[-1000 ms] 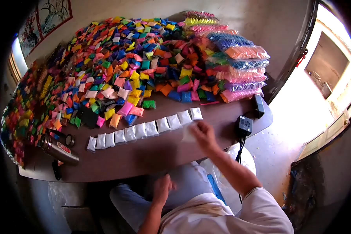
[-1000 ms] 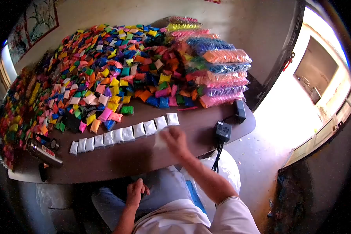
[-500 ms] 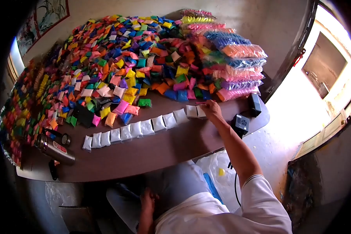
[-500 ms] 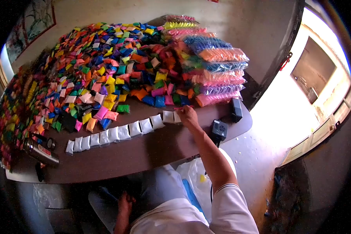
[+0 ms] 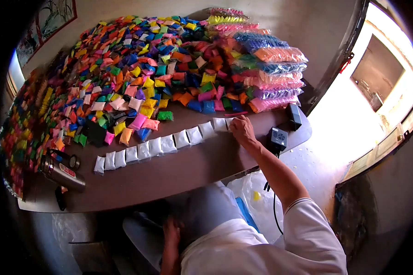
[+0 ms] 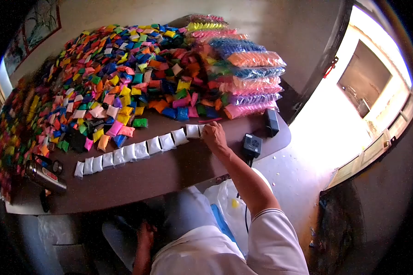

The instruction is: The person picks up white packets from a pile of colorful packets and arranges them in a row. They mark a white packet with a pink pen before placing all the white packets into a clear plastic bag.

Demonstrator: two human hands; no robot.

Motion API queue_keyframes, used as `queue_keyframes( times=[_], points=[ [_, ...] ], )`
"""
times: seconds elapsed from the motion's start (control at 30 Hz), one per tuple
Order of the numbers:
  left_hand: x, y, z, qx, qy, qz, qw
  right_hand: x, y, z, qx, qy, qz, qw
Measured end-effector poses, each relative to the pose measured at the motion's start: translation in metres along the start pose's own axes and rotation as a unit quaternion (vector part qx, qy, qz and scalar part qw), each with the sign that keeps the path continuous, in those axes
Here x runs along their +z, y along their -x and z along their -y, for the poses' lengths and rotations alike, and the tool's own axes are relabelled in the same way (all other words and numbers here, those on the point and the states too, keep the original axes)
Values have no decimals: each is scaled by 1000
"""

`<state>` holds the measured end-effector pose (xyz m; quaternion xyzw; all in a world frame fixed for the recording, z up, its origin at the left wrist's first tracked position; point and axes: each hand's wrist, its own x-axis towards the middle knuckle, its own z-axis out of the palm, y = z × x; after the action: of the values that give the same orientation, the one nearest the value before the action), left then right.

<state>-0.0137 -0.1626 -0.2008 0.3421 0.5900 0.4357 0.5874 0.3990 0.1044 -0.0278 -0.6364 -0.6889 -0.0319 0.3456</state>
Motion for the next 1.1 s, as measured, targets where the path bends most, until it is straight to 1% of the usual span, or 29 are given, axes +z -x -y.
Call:
queue_keyframes(
  times=[0.03,0.07,0.1,0.13,0.17,0.23,0.3,0.33,0.37,0.4,0.43,0.47,0.5,0.53,0.57,0.6,0.67,0.73,0.8,0.87,0.93,0.97,1.0,1.03,1.07,1.1],
  points=[
    [-5,-2,10,134,-195,31,971,-2,2,2,1,4,-1,1000],
    [-9,-7,19,135,-192,34,971,-5,2,4,-8,0,-7,1000],
    [-10,-10,22,84,-86,41,992,-9,-1,9,-18,-3,-14,1000],
    [-12,-15,27,29,21,48,998,-15,-3,11,-20,0,-13,1000],
    [-14,-20,32,26,25,49,998,-21,-4,12,-8,-14,-22,1000],
    [-23,-25,39,105,-149,19,983,-37,-2,23,12,-26,-20,999],
    [-29,-22,49,173,-324,2,930,-54,4,30,35,-105,-129,985],
    [-28,-17,52,206,-407,-1,890,-66,6,27,75,-129,-112,983],
    [-21,-12,42,196,-408,10,891,-80,11,28,113,-152,-96,977],
    [-11,-6,17,44,-64,14,997,-98,18,44,118,-215,-137,960],
    [-2,-2,-3,-116,289,7,950,-109,23,41,101,-284,-153,941],
    [4,1,-12,-124,289,7,949,-123,28,42,129,-284,-157,937],
    [8,4,-17,-103,274,7,956,-136,32,43,157,-285,-160,932],
    [11,6,-20,-81,258,7,963,-147,36,38,162,-268,-157,936],
    [15,8,-23,-87,257,6,962,-155,39,34,167,-252,-155,940],
    [18,8,-25,-82,247,5,966,-160,38,35,152,-238,-173,944],
    [20,10,-31,-79,232,2,970,-167,33,42,155,-289,-173,929],
    [24,11,-37,-88,221,18,971,-171,22,66,160,-309,-172,922],
    [27,12,-39,-88,193,11,977,-170,5,108,118,-376,-210,895],
    [27,13,-41,-89,166,8,982,-165,-10,138,32,-435,-223,872],
    [28,13,-40,-70,154,22,985,-163,-17,178,-53,-498,-254,827],
    [26,13,-37,-66,154,26,986,-162,-16,182,-90,-460,-251,847],
    [24,14,-33,-67,160,23,985,-162,-14,198,-132,-475,-274,826],
    [28,13,-39,-68,165,19,984,-157,-9,207,-134,-453,-297,830],
    [32,17,-44,-73,155,-9,985,-144,-3,211,-141,-456,-316,820],
    [32,14,-44,-68,155,-4,986,-131,3,214,-147,-460,-334,809]
  ],
)
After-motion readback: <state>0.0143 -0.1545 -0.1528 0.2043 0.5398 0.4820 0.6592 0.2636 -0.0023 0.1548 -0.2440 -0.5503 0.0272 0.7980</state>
